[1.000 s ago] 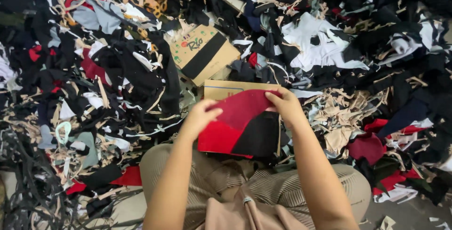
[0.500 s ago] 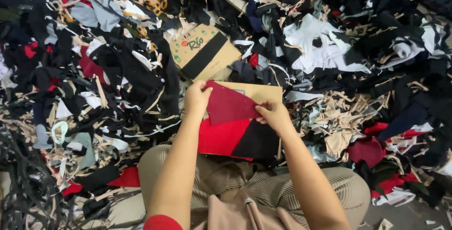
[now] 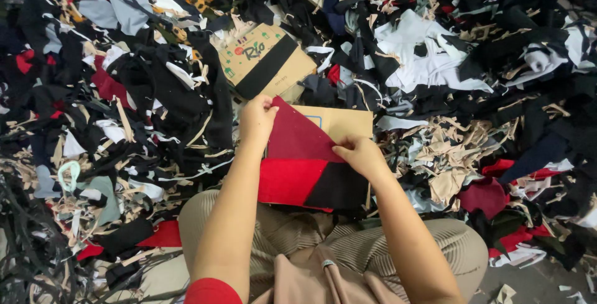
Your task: Sorting through a pile of fabric scraps and placing them on a cardboard box
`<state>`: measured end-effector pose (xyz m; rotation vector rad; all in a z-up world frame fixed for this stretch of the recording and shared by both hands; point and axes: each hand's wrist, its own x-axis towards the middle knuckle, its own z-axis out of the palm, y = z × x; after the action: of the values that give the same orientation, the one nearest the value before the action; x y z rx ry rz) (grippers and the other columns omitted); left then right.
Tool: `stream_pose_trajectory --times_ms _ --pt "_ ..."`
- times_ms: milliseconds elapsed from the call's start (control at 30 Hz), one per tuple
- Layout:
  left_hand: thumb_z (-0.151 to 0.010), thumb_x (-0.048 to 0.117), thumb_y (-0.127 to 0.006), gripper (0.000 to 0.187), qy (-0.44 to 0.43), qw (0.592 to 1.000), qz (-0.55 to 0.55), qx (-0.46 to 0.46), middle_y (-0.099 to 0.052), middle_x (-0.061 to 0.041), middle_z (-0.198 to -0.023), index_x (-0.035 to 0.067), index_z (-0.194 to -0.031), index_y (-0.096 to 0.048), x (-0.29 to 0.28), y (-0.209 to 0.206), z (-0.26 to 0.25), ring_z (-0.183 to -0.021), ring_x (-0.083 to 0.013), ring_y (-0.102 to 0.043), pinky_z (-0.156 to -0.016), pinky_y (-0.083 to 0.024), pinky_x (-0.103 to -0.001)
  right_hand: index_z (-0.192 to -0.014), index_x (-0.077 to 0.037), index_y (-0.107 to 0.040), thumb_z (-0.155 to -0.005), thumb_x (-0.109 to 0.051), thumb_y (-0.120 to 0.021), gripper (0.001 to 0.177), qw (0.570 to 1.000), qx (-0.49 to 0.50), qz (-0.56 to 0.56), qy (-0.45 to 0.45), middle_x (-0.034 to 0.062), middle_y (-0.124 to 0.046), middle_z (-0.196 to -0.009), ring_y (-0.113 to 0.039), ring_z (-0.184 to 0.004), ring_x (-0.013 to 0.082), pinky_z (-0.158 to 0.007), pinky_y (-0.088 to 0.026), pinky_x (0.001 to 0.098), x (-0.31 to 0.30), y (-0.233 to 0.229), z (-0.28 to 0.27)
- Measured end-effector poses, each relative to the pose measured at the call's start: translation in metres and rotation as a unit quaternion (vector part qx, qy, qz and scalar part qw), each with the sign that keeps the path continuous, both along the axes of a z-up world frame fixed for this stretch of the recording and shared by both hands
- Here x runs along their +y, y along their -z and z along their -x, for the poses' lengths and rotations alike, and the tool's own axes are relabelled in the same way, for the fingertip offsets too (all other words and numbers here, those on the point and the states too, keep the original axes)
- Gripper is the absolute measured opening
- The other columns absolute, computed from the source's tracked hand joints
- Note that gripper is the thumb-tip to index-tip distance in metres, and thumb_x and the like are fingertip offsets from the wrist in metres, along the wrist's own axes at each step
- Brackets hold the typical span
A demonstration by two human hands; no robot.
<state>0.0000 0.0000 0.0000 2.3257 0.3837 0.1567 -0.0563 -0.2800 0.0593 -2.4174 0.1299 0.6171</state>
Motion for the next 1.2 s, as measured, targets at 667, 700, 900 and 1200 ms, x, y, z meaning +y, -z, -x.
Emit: stream_pose_trajectory --times_ms 667,700,900,1200 --pt "-0.085 0.02 -0.078 0.027 0.05 0.981 -0.153 -0.104 -0.064 -0.004 -0.102 0.015 -0.109 -0.067 -0.011 -0.027 0.015 -0.097 -0.0277 -0.068 -0.082 -0.058 -0.041 -0.11 -0.026 -0.076 -0.082 -0.04 -0.076 0.03 0.989 -0.092 0.11 -0.028 -0.001 -0.076 -0.104 -0.071 -0.105 0.0266 -0.087 -0.058 0.0399 -0.002 -0.01 0.003" --pt "-0.086 0.016 -0.075 0.026 0.072 0.96 -0.202 -0.18 -0.06 -0.007 -0.106 0.012 -0.11 -0.067 -0.017 -0.04 0.023 -0.098 -0.0313 -0.066 -0.08 -0.058 -0.041 -0.11 -0.028 -0.074 -0.083 -0.036 -0.077 0.028 0.977 -0.146 0.148 -0.04 -0.0014 -0.073 -0.107 -0.07 -0.105 0.0257 -0.088 -0.059 0.0385 -0.005 0.003 0.003" --pt "-0.088 0.024 -0.073 0.024 0.169 0.894 -0.266 -0.319 -0.065 -0.01 -0.112 0.014 -0.111 -0.073 -0.064 0.014 0.063 -0.104 -0.0298 -0.065 -0.082 -0.058 -0.037 -0.101 -0.028 -0.079 -0.083 -0.027 -0.074 0.018 0.918 -0.352 0.156 -0.096 -0.0002 -0.071 -0.1 -0.072 -0.094 0.0252 -0.08 -0.06 0.0374 0.0 0.058 0.034" --pt "-0.09 0.01 -0.062 0.029 0.272 0.949 0.047 -0.151 -0.068 -0.013 -0.111 0.011 -0.119 -0.068 -0.202 0.02 0.059 -0.109 -0.0348 -0.066 -0.09 -0.057 -0.042 -0.105 -0.025 -0.073 -0.082 -0.014 -0.073 0.025 0.941 -0.337 -0.023 0.03 0.0019 -0.068 -0.096 -0.069 -0.099 0.0253 -0.084 -0.056 0.0376 -0.056 0.013 0.036"
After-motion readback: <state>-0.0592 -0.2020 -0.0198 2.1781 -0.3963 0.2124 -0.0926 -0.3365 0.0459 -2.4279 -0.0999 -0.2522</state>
